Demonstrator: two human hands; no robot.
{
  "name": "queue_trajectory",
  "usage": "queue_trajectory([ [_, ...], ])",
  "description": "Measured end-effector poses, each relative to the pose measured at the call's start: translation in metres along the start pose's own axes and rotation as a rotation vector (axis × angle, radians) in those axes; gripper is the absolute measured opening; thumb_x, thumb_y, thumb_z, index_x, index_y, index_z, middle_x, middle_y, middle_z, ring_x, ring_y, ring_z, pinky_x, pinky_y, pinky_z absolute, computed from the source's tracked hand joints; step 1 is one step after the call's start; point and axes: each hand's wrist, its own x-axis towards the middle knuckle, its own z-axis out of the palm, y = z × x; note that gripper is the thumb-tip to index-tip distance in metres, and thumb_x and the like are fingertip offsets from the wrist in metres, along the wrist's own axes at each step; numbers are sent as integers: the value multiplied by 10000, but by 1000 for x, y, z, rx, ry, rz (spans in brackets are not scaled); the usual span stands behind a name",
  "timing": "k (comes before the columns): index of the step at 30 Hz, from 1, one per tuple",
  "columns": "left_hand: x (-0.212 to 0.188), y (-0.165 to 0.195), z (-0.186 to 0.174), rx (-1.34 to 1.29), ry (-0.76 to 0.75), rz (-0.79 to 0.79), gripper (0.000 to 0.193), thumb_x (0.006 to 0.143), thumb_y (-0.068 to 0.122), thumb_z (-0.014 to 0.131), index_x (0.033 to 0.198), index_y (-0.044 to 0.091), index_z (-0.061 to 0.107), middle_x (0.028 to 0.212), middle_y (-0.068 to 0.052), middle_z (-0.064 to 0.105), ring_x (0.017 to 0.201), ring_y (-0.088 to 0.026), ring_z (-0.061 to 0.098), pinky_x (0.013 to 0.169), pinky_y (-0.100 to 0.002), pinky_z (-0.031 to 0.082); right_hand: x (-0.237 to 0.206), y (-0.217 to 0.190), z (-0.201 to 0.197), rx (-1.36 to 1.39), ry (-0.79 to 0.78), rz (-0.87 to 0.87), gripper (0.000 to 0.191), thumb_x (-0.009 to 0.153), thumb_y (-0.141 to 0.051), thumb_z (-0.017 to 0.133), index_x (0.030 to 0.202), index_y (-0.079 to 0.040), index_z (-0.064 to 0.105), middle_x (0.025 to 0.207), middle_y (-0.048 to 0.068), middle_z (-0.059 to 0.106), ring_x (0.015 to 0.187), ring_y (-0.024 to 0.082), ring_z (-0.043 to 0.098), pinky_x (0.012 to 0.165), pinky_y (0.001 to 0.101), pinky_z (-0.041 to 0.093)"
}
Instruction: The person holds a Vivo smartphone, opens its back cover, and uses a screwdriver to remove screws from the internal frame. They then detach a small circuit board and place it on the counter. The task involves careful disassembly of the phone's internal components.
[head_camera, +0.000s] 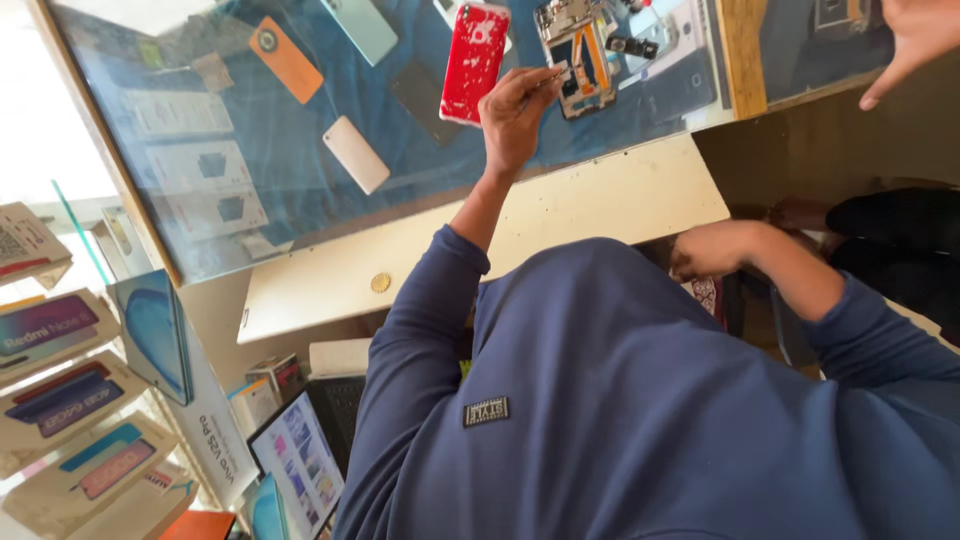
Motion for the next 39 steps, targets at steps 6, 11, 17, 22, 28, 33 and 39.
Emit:
queue_trajectory([
  [6,5,4,2,-169,-4,-20,155,952,10,746,1105,-1,770,992,-75,742,857,-82,693,745,-230,588,57,-58,-85,70,827,-52,276,1071,-222,495,1065,-23,686,1142,243,700,1074,423,651,943,530,513],
  [11,3,7,0,27,10,31,142,945,25,759,1085,4,776,967,-47,752,818,-73,688,718,-216,582,89,-77,-120,273,1158,-76,214,911,-209,680,1004,-20,720,977,240,712,910,430,687,782,513,552],
  [17,2,6,1,-92,30,-9,153,944,13,751,1094,-5,771,978,-44,737,819,-64,669,713,-211,582,86,-85,-126,106,1226,-92,203,915,-137,603,1033,-56,747,948,225,738,874,444,697,748,531,561],
  [22,2,8,4,-182,25,-29,144,954,-5,747,1097,-17,764,997,-54,728,850,-69,665,741,-210,569,86,-75,-122,4,1024,22,275,946,-239,613,982,15,714,946,293,717,875,463,702,802,529,570],
  [28,1,14,3,-144,27,-30,162,949,14,754,1109,-9,771,971,-39,729,823,-70,676,727,-209,577,43,-45,-78,17,656,41,362,891,-319,646,922,40,683,907,269,718,905,435,700,823,513,548],
  [33,1,14,4,-245,33,-44,155,962,21,745,1113,-3,771,959,-36,721,808,-72,677,713,-212,576,-21,1,-28,183,790,-28,281,884,-302,636,921,-23,642,826,181,721,805,367,699,738,459,536],
  [39,7,11,7,-322,78,-56,165,978,19,737,1140,-9,756,936,-47,741,810,-83,688,724,-222,591,-28,40,-17,523,996,31,256,954,-203,546,830,-18,672,732,139,717,681,271,691,679,381,530],
])
